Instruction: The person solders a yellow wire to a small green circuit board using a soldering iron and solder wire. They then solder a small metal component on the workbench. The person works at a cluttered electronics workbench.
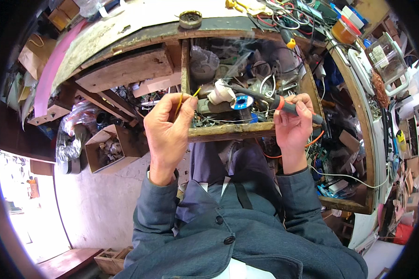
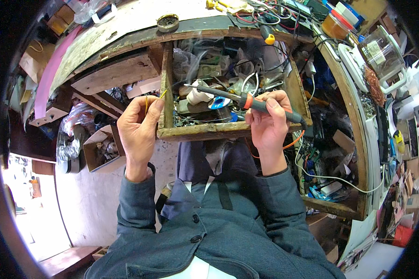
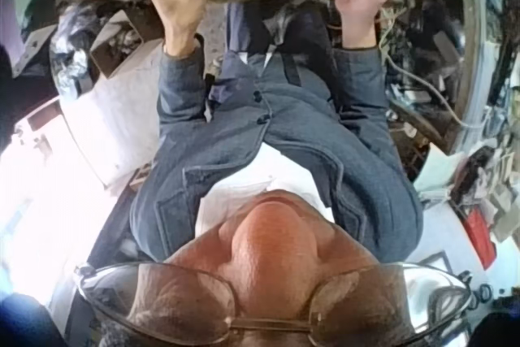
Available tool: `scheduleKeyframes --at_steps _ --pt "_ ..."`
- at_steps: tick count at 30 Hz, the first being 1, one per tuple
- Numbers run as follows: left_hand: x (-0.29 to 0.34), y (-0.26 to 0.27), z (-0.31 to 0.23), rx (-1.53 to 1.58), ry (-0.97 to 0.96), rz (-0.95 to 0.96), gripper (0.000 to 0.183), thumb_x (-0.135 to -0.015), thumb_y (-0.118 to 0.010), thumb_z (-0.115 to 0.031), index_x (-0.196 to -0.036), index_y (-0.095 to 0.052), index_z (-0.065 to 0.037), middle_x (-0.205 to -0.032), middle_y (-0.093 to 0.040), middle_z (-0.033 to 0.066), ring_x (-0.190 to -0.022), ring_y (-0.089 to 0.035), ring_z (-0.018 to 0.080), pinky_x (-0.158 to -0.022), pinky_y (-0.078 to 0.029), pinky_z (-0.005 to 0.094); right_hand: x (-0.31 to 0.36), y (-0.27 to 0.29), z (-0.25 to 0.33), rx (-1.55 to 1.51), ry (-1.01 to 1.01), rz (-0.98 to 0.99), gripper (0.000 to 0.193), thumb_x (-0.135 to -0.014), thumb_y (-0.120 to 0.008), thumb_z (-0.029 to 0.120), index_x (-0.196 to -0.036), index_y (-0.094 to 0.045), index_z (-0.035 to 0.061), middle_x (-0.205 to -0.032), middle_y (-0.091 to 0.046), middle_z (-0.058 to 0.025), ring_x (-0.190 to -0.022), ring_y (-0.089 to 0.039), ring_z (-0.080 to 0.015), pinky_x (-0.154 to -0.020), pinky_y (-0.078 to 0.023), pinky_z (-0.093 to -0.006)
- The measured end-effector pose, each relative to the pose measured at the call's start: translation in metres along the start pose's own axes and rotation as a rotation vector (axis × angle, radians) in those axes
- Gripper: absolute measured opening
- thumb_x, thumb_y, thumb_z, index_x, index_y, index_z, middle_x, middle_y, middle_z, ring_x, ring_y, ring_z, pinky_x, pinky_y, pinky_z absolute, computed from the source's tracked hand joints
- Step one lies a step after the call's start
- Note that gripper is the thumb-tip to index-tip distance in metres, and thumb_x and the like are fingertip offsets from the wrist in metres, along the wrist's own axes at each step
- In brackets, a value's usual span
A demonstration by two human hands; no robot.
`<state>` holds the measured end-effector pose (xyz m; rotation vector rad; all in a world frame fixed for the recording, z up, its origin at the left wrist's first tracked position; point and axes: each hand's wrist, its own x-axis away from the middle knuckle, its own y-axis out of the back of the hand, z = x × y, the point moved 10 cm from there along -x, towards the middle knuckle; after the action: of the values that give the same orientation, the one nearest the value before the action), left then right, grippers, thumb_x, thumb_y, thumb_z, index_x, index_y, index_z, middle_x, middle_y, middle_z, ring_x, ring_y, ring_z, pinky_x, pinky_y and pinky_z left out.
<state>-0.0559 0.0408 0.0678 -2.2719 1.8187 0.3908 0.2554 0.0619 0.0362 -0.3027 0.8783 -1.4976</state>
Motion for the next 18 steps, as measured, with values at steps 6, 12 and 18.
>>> scheduleKeyframes --at_steps 6,12,18 --pt "-0.023 0.015 0.015 -0.055 0.050 -0.004 0.015 -0.099 -0.081 -0.013 -0.107 -0.075 -0.001 -0.079 -0.056 -0.0118 -0.067 -0.041 -0.0010 -0.057 -0.030 0.0203 -0.011 0.010 0.013 0.032 0.056 -0.061 0.014 -0.102 -0.065 0.019 -0.107 -0.060 0.0067 -0.091 -0.069 -0.0073 -0.065 -0.058 -0.0121 -0.059 -0.056 -0.0331" --pt "-0.048 0.007 0.046 -0.069 0.111 0.114 0.017 -0.101 -0.077 -0.016 -0.104 -0.077 0.001 -0.080 -0.062 -0.0090 -0.068 -0.048 -0.0010 -0.057 -0.034 0.0203 -0.030 0.029 0.033 0.080 0.117 -0.076 0.012 -0.102 -0.065 0.018 -0.105 -0.059 0.0083 -0.093 -0.070 -0.0064 -0.069 -0.060 -0.0123 -0.059 -0.055 -0.0342" --pt "-0.084 -0.031 0.054 -0.172 0.164 0.283 0.022 -0.100 -0.077 -0.018 -0.108 -0.078 0.002 -0.087 -0.069 -0.0026 -0.078 -0.059 0.0058 -0.072 -0.047 0.0243 -0.034 0.049 0.038 0.051 0.118 -0.103 0.011 -0.100 -0.067 0.018 -0.104 -0.060 0.0097 -0.092 -0.070 -0.0053 -0.069 -0.060 -0.0125 -0.059 -0.053 -0.0333"
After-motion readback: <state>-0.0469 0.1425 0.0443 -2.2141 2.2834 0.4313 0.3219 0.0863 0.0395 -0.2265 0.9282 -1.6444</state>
